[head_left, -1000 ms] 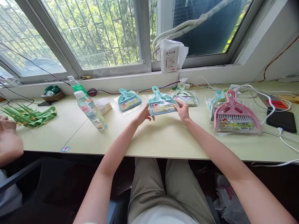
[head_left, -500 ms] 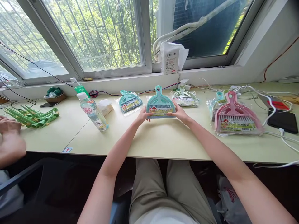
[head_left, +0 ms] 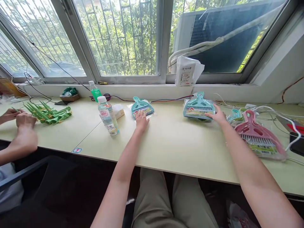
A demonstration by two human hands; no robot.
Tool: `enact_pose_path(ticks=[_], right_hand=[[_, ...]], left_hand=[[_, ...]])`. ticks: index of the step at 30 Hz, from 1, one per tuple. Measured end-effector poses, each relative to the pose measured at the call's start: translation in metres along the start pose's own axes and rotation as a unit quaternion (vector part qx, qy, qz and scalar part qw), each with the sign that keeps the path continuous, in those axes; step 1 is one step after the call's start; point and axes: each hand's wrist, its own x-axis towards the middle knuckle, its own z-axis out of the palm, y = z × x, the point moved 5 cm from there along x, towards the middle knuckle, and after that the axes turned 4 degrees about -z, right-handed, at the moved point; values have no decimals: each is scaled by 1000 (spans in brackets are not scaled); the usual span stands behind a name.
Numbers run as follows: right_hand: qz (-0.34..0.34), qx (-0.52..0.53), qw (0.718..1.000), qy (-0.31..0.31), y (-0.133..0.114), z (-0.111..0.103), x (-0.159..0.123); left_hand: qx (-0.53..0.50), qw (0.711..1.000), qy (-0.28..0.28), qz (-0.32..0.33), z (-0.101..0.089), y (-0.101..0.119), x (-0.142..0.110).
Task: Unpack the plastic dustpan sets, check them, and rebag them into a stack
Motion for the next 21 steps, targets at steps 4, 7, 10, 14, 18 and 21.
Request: enact_pose_path(ticks=[4, 7, 10, 14, 18, 21], right_hand=[[18, -136, 990, 16, 6, 24, -10], [-28, -154, 985, 77, -11, 35, -22], [-111, -151, 975, 123, -39, 43, -40], [-208, -89, 971, 73, -82, 70, -73], [-219, -31, 974, -36, -113, 101, -102], [-259, -30, 963, -73, -129, 109, -117]], left_hand=[[73, 994, -85, 12, 10, -12, 1], [116, 990, -61, 47, 4, -5, 1], [167, 981, -55, 86, -1, 9, -2], [179, 971, -67, 146, -2, 34, -11], [33, 970, -122, 205, 1, 65, -27], [-128, 920, -250, 274, 4, 88, -45]])
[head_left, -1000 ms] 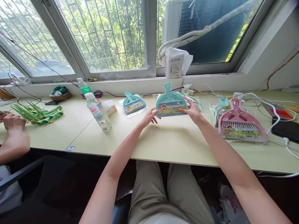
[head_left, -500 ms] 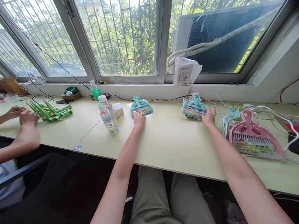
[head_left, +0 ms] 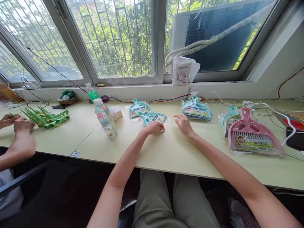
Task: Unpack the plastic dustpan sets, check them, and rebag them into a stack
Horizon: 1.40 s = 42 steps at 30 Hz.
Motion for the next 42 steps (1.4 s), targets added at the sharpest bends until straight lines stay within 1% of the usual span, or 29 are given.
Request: enact_pose_path(ticks=[2, 3, 4, 7, 9, 10, 11, 12, 13, 15, 16, 18, 20, 21, 22, 24, 25, 27, 29, 30, 31, 33, 35, 37, 38, 39, 40, 41, 42], right_hand=[[-21, 8, 999, -42, -7, 4, -3], [-18, 11, 998, -60, -8, 5, -4], [-8, 12, 997, -75, -7, 7, -6], [61, -11, 994, -86, 5, 6, -8], [115, -30, 989, -91, 14, 3, -9], [141, -29, 984, -106, 17, 1, -9], [163, -13, 978, -131, 20, 0, -10], [183, 16, 969, -163, 21, 0, -12], [202, 54, 958, -195, 21, 1, -13], [233, 115, 935, -241, 18, 3, -17], [236, 124, 931, -251, 16, 4, -18], [215, 89, 941, -245, 10, 4, -18], [185, 35, 957, -220, 5, 3, -15], [178, 16, 963, -202, 3, 1, -14], [179, 5, 967, -182, 2, -1, -13], [191, 0, 972, -135, 2, -8, -11], [195, 4, 975, -111, 2, -12, -10], [196, 22, 978, -65, 2, -18, -8], [194, 45, 979, -38, 1, -22, -7], [199, 53, 978, -33, 1, -23, -7], [206, 56, 977, -29, 0, -24, -8], [204, 45, 978, -8, -3, -29, -10], [158, 14, 987, 41, -13, -39, -10], [88, 1, 993, 76, -24, -49, -10], [70, 16, 995, 74, -27, -50, -9], [74, 51, 994, 57, -28, -48, -9], [101, 107, 989, 28, -25, -43, -8], [141, 178, 974, -7, -21, -35, -9], [185, 254, 949, -38, -17, -25, -11]], left_hand=[[-117, 987, -94, 59, 9, 17, -4], [-164, 975, -128, 75, 13, 23, -6], [-203, 966, -143, 79, 14, 27, -8], [-279, 952, -117, 51, 11, 28, -9], [-318, 939, -128, 24, 11, 22, -7], [-334, 933, -136, 8, 11, 17, -5], [-344, 930, -127, -9, 10, 10, -3], [-343, 934, -93, -26, 6, 2, 0], [-326, 944, -37, -42, 1, -8, 3], [-245, 962, 97, -76, -12, -26, 5], [-193, 965, 150, -96, -16, -34, 5], [-103, 959, 215, -154, -22, -48, 1], [-71, 941, 249, -218, -26, -59, -3], [-86, 931, 260, -243, -27, -64, -5], [-126, 919, 266, -262, -26, -68, -6], [-258, 887, 254, -287, -22, -74, -7], [-333, 868, 233, -286, -18, -74, -6], [-458, 837, 158, -254, -9, -68, -1], [-529, 821, 95, -192, -4, -56, 3], [-547, 818, 80, -161, -4, -51, 4], [-557, 816, 79, -137, -6, -47, 4], [-564, 813, 100, -109, -10, -45, 4], [-572, 804, 126, -105, -13, -46, 4], [-583, 789, 156, -118, -15, -51, 4], [-586, 782, 170, -124, -16, -54, 4], [-588, 778, 182, -130, -16, -57, 4], [-587, 775, 192, -133, -17, -59, 4], [-587, 773, 200, -134, -17, -60, 4], [-587, 772, 205, -134, -18, -62, 4]])
